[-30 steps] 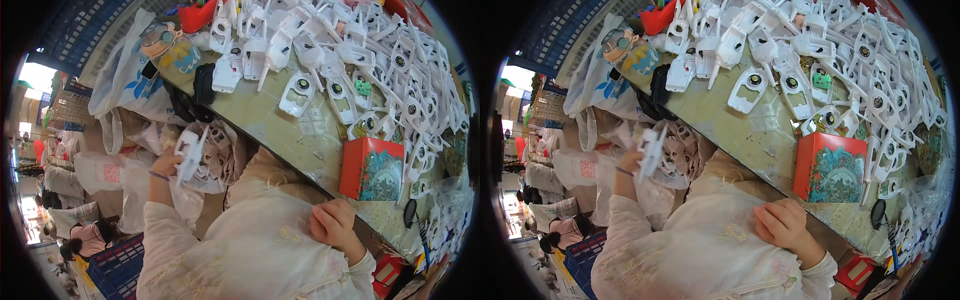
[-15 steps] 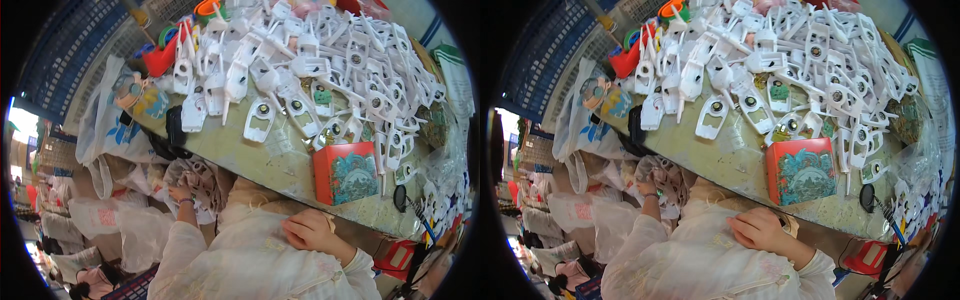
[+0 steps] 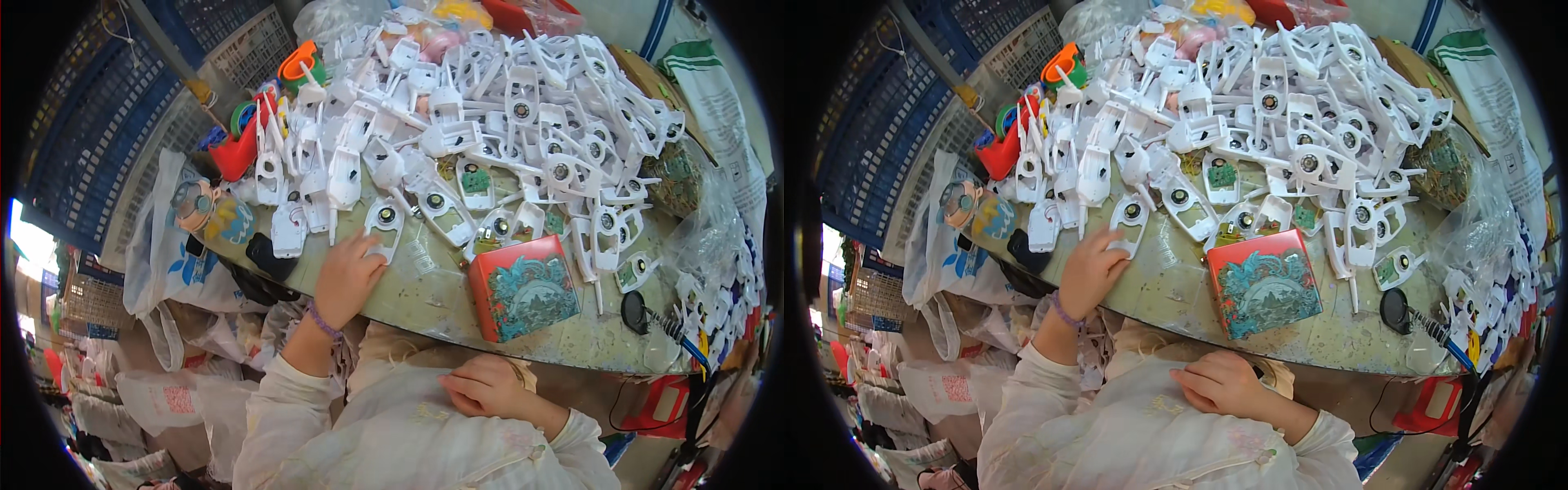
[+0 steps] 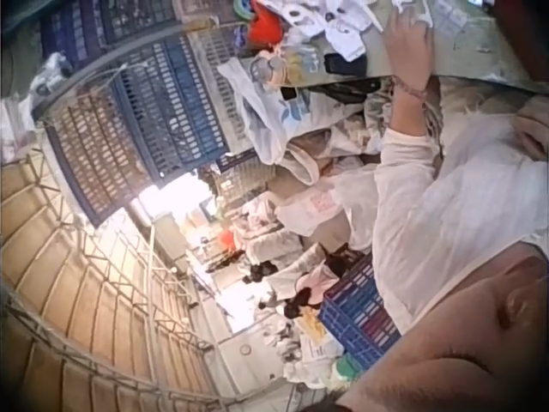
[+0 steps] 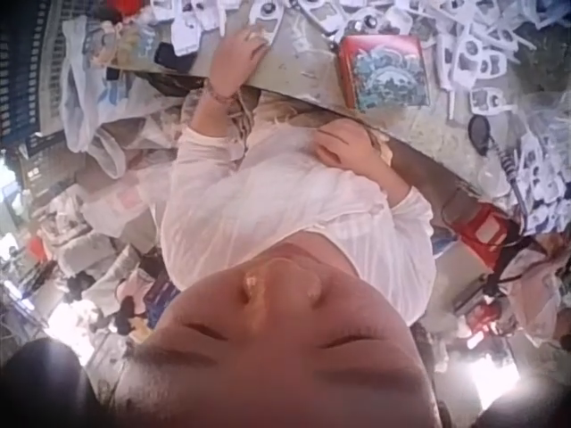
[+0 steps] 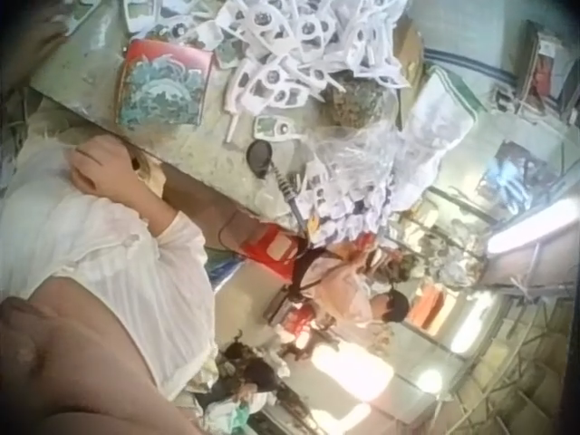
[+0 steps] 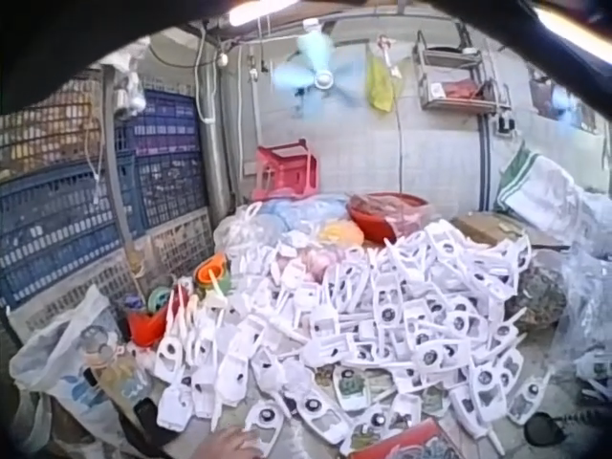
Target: Soldering electronic components and wires onto small circuit boards for toy assembly.
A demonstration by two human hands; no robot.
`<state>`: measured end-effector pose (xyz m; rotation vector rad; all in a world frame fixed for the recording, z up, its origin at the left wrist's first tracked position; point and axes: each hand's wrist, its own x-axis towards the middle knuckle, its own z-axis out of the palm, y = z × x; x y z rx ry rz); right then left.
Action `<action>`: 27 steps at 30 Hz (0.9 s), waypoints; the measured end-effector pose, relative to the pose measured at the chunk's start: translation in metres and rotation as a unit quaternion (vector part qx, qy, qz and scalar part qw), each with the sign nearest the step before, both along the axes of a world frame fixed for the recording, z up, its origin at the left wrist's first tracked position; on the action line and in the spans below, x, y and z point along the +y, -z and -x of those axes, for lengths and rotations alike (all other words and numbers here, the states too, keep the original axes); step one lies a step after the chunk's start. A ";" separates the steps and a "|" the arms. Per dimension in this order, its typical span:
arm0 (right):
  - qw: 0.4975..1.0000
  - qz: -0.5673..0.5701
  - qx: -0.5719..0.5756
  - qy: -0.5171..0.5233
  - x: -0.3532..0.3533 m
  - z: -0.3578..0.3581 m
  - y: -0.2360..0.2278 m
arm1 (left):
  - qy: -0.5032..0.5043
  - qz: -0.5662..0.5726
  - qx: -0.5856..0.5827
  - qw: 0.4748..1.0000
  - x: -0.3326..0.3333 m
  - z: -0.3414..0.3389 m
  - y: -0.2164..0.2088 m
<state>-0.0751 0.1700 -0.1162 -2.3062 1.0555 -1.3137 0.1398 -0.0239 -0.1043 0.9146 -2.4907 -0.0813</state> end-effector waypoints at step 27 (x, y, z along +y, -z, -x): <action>0.909 -0.011 -0.212 -0.358 -0.036 0.017 -0.120 | 0.008 -0.059 0.084 0.995 0.049 0.004 -0.003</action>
